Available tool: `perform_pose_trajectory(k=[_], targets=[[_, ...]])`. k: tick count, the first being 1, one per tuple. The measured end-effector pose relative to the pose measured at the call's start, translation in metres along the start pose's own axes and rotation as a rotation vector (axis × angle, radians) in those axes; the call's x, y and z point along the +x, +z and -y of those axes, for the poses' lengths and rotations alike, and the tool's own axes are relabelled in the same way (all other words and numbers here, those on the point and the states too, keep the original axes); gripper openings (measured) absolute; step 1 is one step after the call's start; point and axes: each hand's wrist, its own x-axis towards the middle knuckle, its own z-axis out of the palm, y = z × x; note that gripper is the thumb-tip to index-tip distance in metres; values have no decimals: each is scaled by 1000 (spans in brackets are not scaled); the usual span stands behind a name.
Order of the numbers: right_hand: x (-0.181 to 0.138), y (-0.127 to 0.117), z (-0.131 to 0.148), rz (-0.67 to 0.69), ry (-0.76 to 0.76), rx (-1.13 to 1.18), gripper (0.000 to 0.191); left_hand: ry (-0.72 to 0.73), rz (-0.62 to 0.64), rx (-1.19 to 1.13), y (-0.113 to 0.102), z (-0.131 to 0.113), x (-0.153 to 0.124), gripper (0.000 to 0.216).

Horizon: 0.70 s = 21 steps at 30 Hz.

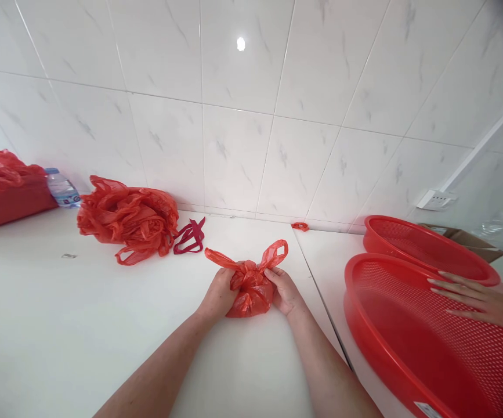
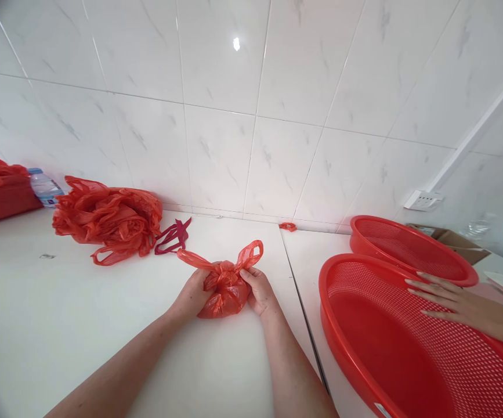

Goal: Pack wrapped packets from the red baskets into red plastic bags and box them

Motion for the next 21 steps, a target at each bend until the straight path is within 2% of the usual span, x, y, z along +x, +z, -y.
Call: perform_pose_trajectory(k=[6,12,17,21], targets=[[0,3,-1,-14,-21,-32,24,57,20,9,-1,0,1,40],[1,11,6,-166,-124,-118,20,13,33,4,0,0,1,35],[-2,19,11,-85,-92,16,26,-41,67,-30,-1,-1,-1,37],[-4,18,11,-34,-71,17,26,-164,94,-305,-4,2,-6,52]])
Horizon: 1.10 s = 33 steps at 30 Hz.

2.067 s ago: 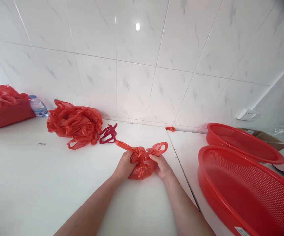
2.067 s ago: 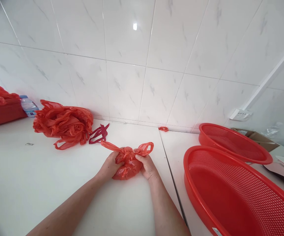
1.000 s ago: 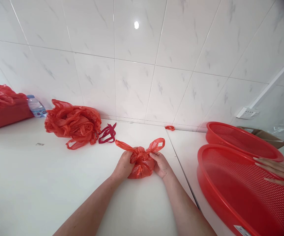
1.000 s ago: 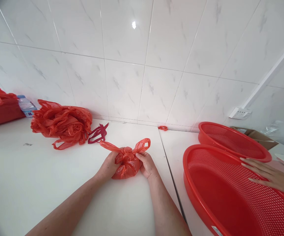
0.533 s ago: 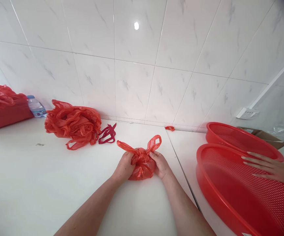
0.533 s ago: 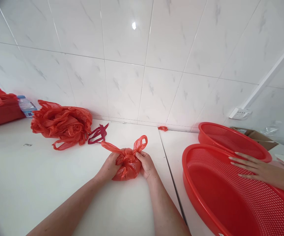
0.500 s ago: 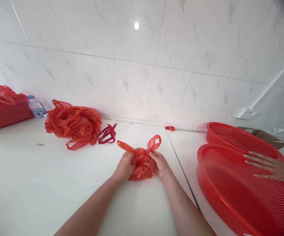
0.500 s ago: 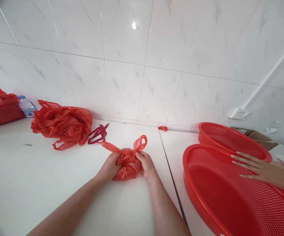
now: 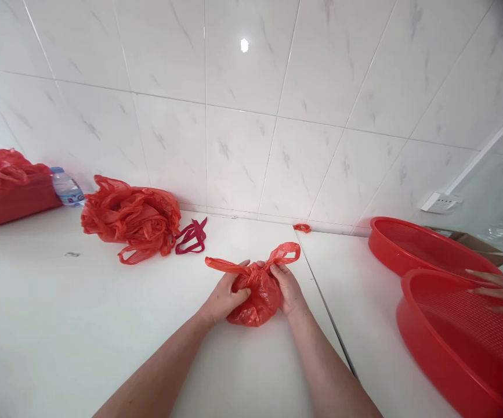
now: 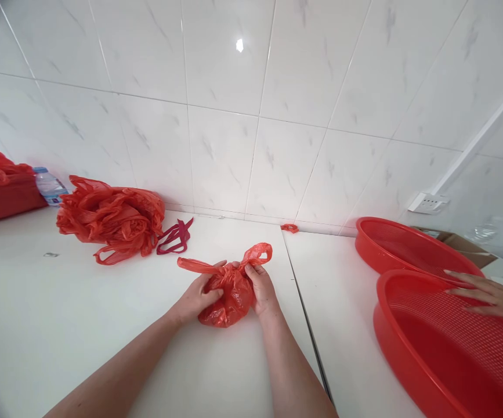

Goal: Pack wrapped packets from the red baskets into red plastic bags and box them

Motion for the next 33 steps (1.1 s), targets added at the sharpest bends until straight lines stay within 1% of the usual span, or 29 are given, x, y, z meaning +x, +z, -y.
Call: perform_pose_trajectory(k=[2,4,7,12,18,24,33], targets=[[0,-2,-1,16,11,0,24,-72,-55,-121,-3,0,-2,50],[1,-4,-3,36,22,32,22,-120,-140,-152,-6,-2,-3,46],[3,-6,-7,58,29,121,16,-148,-232,-93,-8,-4,-2,45],[7,-6,-13,48,24,200,10,-189,-309,-15,-7,-3,0,48],[6,-6,-11,62,31,196,10,-200,-343,-3,-7,3,3,48],[3,-8,-10,31,34,156,13,-150,-276,-29,-7,9,3,49],[5,-12,-11,22,37,138,14,-174,-265,-49,-5,8,3,49]])
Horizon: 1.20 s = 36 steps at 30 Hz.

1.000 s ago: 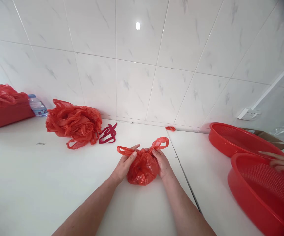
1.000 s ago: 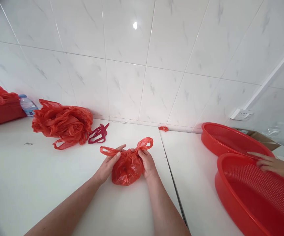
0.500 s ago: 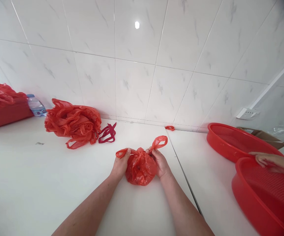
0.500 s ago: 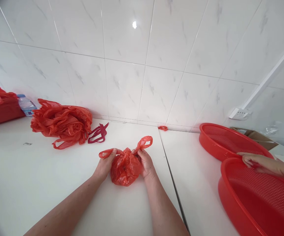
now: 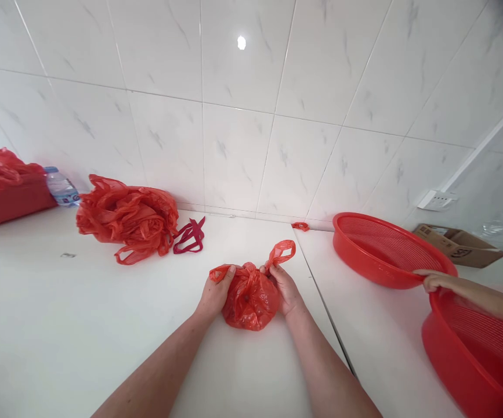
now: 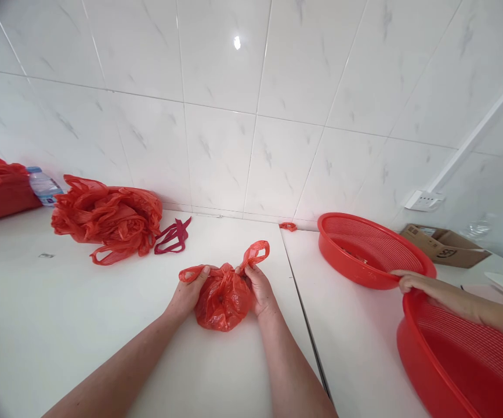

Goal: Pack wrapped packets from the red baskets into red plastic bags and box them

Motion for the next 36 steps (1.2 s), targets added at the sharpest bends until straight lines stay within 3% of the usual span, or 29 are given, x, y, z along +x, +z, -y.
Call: perform_pose_trajectory(k=[36], targets=[[1,-2,0,20,-9,18,15,10,15,-21,1,-2,-2,45]])
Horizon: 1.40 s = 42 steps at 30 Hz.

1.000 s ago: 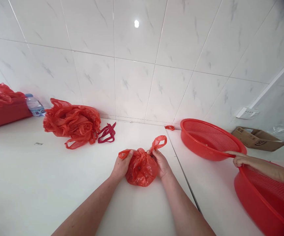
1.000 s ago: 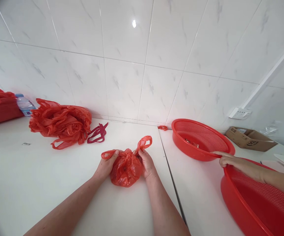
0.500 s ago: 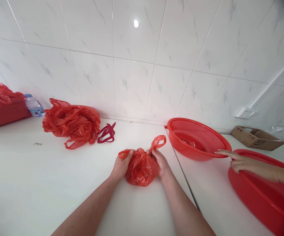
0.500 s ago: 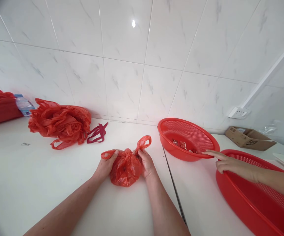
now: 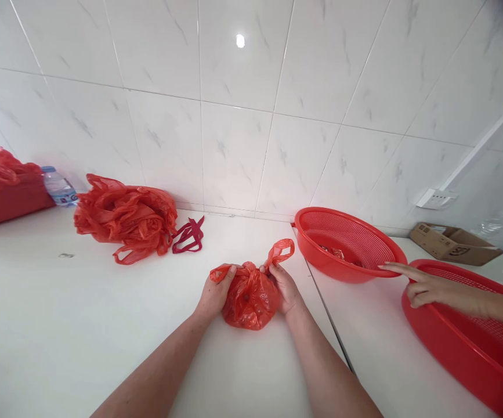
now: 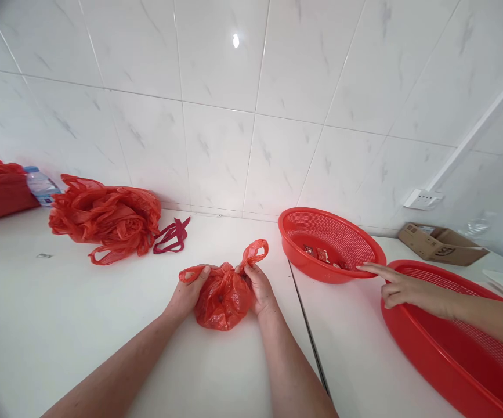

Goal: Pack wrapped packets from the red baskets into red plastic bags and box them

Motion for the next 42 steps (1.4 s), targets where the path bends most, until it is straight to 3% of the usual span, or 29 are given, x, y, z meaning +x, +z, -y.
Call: perform_pose_trajectory(k=[36,42], targets=[[0,-1,0,4,-1,-11,14,14,4,-18,0,5,2,46],[-2,3,3,-16,-4,-35,17,61,21,80,-3,5,2,49]])
